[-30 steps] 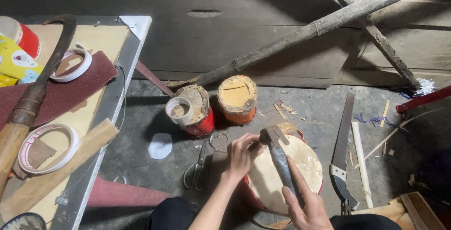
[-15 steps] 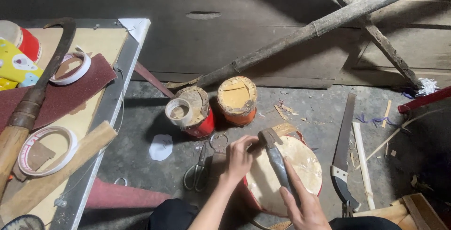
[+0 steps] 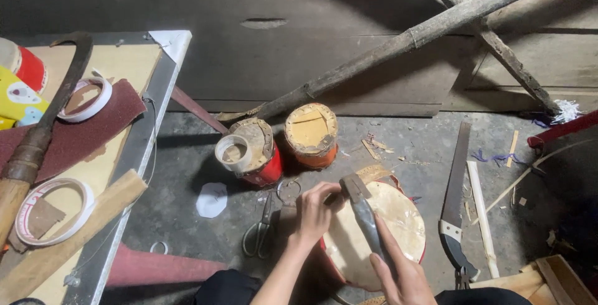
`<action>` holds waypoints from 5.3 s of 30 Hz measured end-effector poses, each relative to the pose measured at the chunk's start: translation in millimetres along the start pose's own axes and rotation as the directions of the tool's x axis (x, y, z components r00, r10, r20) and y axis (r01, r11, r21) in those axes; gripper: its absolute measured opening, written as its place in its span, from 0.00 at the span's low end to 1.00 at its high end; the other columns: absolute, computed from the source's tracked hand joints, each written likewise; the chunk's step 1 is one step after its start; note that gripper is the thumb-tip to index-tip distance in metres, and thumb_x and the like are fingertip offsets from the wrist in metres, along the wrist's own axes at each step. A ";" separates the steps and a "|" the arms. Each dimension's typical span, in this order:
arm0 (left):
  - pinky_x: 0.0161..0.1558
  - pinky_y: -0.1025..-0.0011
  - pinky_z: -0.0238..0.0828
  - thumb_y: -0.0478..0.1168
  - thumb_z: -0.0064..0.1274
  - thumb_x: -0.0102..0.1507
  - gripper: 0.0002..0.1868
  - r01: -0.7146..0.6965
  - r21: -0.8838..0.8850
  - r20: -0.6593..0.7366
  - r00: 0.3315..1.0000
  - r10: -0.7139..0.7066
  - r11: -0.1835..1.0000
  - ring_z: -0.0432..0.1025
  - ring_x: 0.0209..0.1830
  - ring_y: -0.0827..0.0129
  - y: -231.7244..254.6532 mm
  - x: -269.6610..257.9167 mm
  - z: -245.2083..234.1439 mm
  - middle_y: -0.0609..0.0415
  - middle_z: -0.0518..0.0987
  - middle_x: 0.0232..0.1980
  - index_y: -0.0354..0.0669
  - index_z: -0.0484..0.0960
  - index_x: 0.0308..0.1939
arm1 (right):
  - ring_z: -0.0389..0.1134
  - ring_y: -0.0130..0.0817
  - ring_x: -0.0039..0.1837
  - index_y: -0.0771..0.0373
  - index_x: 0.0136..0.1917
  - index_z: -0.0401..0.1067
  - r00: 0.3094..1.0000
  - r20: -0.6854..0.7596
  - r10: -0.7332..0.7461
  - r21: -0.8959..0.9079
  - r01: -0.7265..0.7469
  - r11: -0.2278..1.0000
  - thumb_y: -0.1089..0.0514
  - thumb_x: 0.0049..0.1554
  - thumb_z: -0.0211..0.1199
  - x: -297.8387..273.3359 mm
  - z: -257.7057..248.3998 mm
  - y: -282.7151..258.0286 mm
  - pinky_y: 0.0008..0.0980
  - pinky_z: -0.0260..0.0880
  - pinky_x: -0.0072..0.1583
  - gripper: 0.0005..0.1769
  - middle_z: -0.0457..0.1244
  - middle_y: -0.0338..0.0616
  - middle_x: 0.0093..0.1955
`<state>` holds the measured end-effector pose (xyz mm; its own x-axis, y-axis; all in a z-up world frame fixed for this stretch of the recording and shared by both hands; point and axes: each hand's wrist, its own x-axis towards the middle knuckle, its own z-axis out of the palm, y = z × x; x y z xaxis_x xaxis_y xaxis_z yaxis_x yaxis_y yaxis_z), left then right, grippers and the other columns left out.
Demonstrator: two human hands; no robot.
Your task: The person sits on the floor and uses a hammer to tap around the rim of a drum, securing the drumhead to the body. They repeatedly tap along the edge while holding the drum steady with the other hand.
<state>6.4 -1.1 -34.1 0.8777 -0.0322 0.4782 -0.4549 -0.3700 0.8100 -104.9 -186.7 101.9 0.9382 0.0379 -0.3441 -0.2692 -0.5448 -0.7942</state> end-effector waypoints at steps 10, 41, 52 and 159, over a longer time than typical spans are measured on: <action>0.25 0.76 0.75 0.42 0.56 0.64 0.08 -0.009 0.072 -0.010 1.000 0.010 0.997 0.77 0.27 0.71 17.6 3.1 -6.3 0.54 0.84 0.33 0.43 0.84 0.34 | 0.71 0.21 0.45 0.22 0.80 0.57 0.989 -0.029 0.146 -0.024 -0.147 0.989 0.46 0.56 0.56 -10.9 -6.4 -13.0 0.16 0.54 0.55 0.40 0.71 0.19 0.70; 0.27 0.75 0.75 0.32 0.60 0.56 0.03 0.019 0.080 -0.028 0.999 -0.016 0.997 0.77 0.28 0.70 23.2 8.0 -10.2 0.51 0.86 0.36 0.40 0.84 0.34 | 0.65 0.25 0.52 0.30 0.79 0.61 0.995 -0.084 0.053 0.047 -0.049 0.998 0.46 0.55 0.57 -18.8 -1.4 -20.8 0.19 0.59 0.52 0.38 0.66 0.25 0.75; 0.25 0.74 0.75 0.65 0.43 0.68 0.31 -0.069 -0.005 -0.067 0.995 0.069 0.998 0.79 0.27 0.69 25.4 10.3 -9.7 0.51 0.85 0.35 0.40 0.84 0.35 | 0.66 0.16 0.46 0.23 0.78 0.62 0.984 -0.053 0.168 0.050 -0.166 0.985 0.48 0.56 0.57 -19.9 -5.3 -30.2 0.15 0.51 0.54 0.38 0.75 0.22 0.66; 0.39 0.68 0.78 0.40 0.59 0.63 0.07 0.121 0.031 -0.074 0.990 -0.118 0.992 0.81 0.36 0.62 25.3 0.5 -3.0 0.49 0.86 0.39 0.40 0.84 0.38 | 0.54 0.32 0.82 0.52 0.82 0.53 0.951 -0.079 -0.299 0.086 0.305 0.948 0.54 0.59 0.57 12.0 9.0 6.7 0.32 0.49 0.76 0.39 0.55 0.42 0.82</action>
<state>-5.2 -7.6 -12.3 0.9117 0.0811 0.4028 -0.3405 -0.3996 0.8511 -97.4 -182.3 88.0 0.9899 0.1324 -0.0504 0.0121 -0.4331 -0.9012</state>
